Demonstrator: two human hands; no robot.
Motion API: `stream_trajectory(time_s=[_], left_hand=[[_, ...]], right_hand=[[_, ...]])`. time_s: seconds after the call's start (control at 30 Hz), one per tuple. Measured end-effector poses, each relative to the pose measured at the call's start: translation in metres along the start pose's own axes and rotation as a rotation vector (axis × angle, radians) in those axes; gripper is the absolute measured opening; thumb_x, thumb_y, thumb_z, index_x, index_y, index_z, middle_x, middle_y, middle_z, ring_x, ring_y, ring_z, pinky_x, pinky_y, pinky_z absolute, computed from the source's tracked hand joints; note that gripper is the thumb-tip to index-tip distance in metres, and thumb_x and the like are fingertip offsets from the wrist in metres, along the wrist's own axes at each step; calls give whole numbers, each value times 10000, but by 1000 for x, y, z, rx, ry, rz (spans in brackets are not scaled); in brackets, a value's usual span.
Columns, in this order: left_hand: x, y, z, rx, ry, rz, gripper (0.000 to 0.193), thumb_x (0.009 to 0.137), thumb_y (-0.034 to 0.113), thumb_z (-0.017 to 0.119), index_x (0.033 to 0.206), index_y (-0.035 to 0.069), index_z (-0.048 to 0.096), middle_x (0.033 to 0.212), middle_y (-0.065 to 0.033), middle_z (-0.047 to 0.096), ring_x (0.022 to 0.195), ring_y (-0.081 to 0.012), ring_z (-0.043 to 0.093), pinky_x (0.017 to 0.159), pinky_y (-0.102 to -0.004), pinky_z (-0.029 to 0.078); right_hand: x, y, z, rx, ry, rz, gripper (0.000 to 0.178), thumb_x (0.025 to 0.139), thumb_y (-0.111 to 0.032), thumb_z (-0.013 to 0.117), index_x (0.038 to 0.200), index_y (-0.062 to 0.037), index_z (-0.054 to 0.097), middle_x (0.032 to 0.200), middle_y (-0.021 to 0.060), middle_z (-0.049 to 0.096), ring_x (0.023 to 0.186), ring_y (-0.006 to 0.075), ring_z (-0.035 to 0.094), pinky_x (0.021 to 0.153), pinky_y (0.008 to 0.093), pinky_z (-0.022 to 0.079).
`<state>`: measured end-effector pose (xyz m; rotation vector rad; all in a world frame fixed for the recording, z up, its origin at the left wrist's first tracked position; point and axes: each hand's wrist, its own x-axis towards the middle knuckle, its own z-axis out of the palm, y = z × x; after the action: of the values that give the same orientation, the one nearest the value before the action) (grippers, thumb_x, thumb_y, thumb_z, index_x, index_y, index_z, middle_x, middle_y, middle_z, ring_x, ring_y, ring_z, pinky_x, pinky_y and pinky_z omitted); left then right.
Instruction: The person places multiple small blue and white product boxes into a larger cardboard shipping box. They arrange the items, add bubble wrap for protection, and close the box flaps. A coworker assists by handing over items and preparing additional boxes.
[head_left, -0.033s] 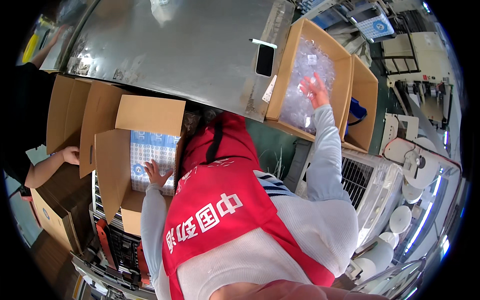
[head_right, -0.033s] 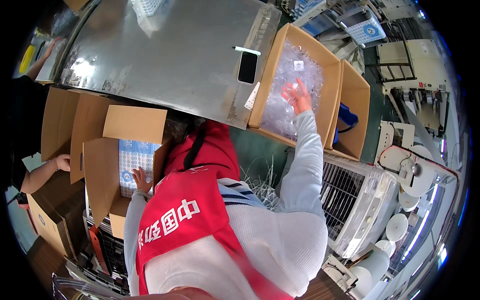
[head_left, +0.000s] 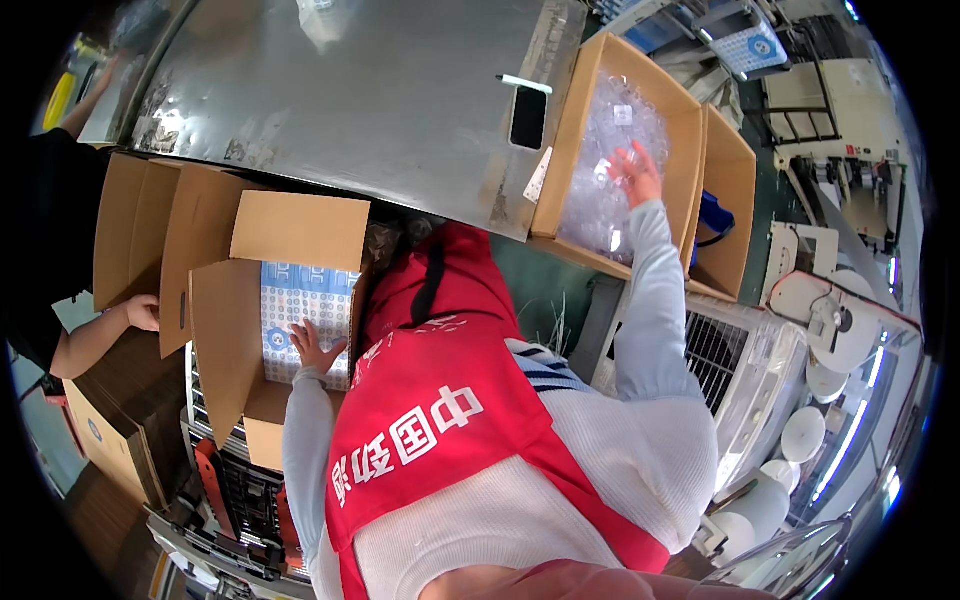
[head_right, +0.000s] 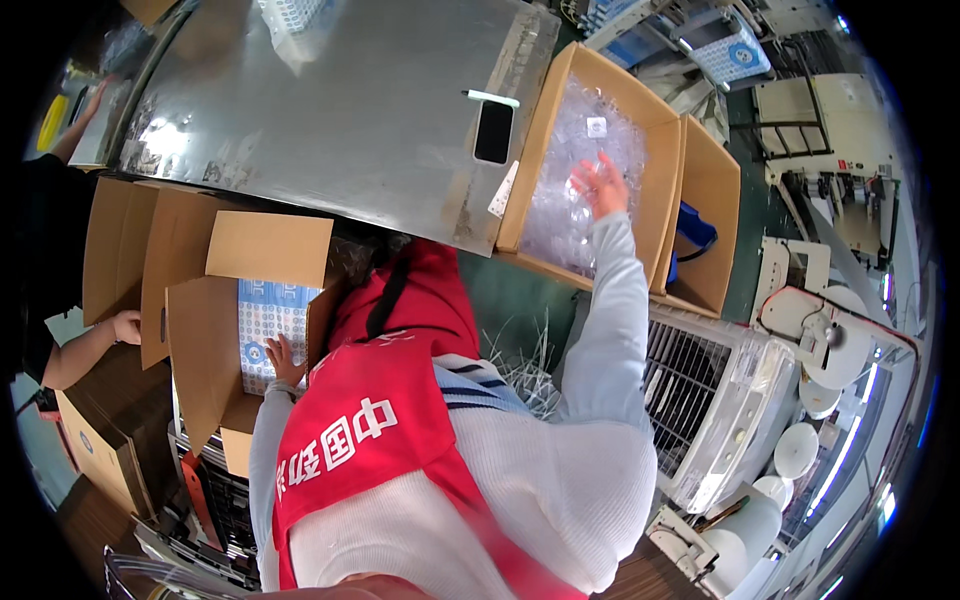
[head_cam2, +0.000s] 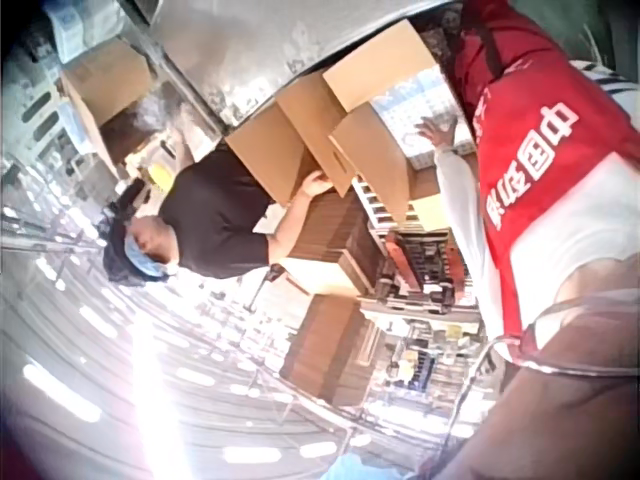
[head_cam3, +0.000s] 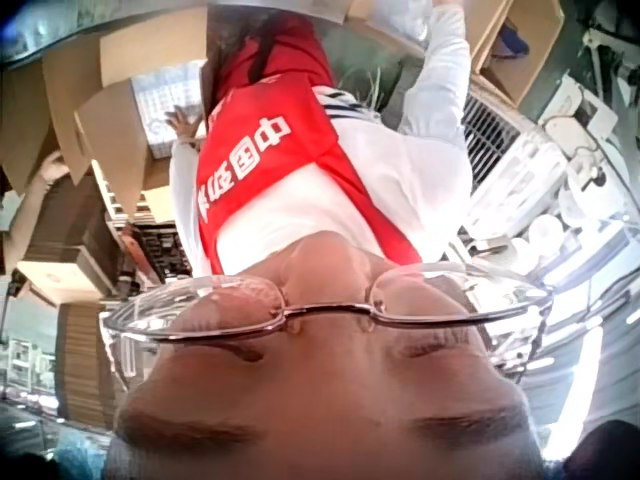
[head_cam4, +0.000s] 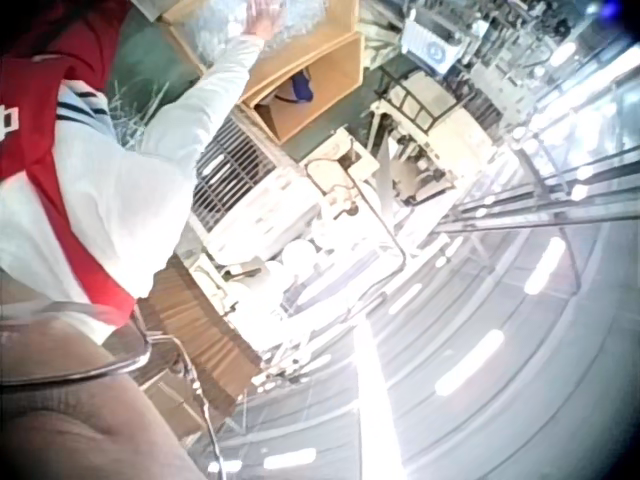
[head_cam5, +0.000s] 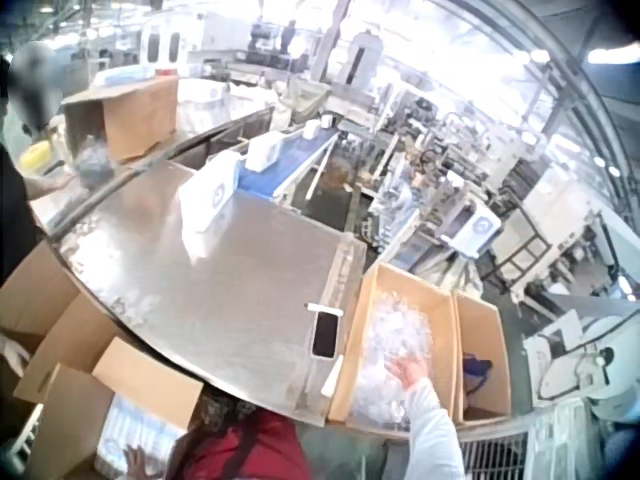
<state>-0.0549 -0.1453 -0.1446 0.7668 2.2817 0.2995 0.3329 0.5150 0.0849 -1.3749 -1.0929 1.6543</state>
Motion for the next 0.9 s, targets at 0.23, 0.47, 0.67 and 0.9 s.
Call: stream_trajectory(time_s=[0.23,0.47,0.67,0.9], left_hand=[[-5,-7,5,-52,-127,-65,1179,685,540,772,1525,185,25,1530,-267,-171,1392,-509,-144,1128,-587,113],[-6,-4,6,-73,-239,-162,1118,719,539,733,1522,178,44,1537,-258,-156,1394,-529,-81,1130,-574,146],[2,-10,23,17,-181,-168,1109,717,534,728,1519,176,51,1521,-298,-146,1375,-564,-74,1131,-564,161],[-7,3,14,-71,-165,-109,1087,722,437,749,1519,171,58,1524,-292,-151,1376,-557,-102,1127,-579,147]], right_hand=[[26,58,-38,-997,-256,630,695,758,162,375,1336,-190,531,1230,140,587,747,278,690,593,417,600],[16,69,5,-1151,-477,562,766,691,181,396,1354,-183,514,1302,241,501,715,288,689,558,424,582],[28,71,20,-1004,-409,792,717,729,168,420,1374,-141,478,1264,283,487,856,382,673,684,472,594],[9,-14,-29,-529,-503,676,593,823,82,554,1383,-87,459,1400,117,424,1041,337,628,826,425,569]])
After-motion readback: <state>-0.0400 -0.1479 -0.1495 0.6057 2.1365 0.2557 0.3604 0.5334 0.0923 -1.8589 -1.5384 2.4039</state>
